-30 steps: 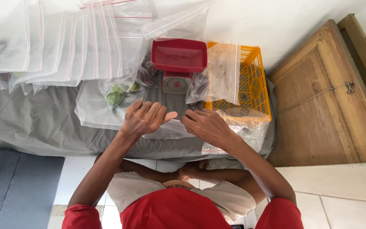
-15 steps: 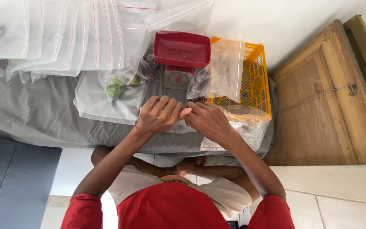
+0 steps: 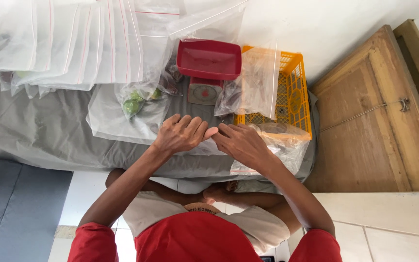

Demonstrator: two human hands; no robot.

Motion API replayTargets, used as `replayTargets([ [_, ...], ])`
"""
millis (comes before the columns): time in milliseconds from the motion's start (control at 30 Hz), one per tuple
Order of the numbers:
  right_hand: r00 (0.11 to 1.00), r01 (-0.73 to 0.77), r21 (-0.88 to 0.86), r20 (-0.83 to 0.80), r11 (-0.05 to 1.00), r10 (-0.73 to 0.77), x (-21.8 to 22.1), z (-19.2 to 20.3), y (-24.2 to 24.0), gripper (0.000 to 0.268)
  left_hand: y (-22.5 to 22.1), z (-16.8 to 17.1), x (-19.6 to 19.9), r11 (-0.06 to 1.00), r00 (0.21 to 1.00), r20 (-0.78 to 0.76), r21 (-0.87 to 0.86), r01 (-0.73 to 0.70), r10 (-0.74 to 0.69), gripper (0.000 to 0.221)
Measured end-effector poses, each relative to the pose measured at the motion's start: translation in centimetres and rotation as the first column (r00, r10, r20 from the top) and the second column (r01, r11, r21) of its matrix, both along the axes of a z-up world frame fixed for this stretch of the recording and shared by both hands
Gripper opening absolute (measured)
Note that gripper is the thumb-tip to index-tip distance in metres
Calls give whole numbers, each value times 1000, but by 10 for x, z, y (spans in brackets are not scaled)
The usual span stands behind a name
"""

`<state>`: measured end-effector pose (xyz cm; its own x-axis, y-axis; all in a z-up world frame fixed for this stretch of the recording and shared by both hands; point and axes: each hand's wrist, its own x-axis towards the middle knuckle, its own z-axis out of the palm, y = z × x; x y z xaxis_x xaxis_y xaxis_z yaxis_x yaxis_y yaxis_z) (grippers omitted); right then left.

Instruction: Packaging small fruits into plastic bags using a scale for measurement.

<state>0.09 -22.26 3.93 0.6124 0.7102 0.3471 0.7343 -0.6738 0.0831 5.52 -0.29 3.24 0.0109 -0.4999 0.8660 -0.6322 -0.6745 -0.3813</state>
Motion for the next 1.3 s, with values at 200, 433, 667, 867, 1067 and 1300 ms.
replayTargets([
  [200, 999, 17, -25, 47, 1000, -16, 4, 7, -7, 13, 15, 2, 10, 1000, 1000, -11, 10, -20, 20, 46],
  [433, 999, 51, -47, 13, 998, -51, 6, 13, -16, 12, 14, 2, 17, 997, 997, -19, 18, -72, 72, 48],
  [667, 988, 108, -70, 115, 992, -100, 18, 17, -16, 13, -11, 22, 3, 992, 991, -49, 28, -124, 126, 52],
  [867, 990, 68, -107, 133, 992, -54, 22, 16, -11, 5, -19, 10, 5, 993, 992, 20, 2, -121, 121, 46],
  [1067, 986, 66, -132, 164, 989, -44, 12, 21, -16, 3, -14, 12, 5, 994, 993, 81, 53, -94, 89, 40],
  [1300, 993, 73, -151, 103, 986, -58, 15, 21, -28, 1, -13, 15, 8, 996, 998, 32, 63, -63, 61, 40],
])
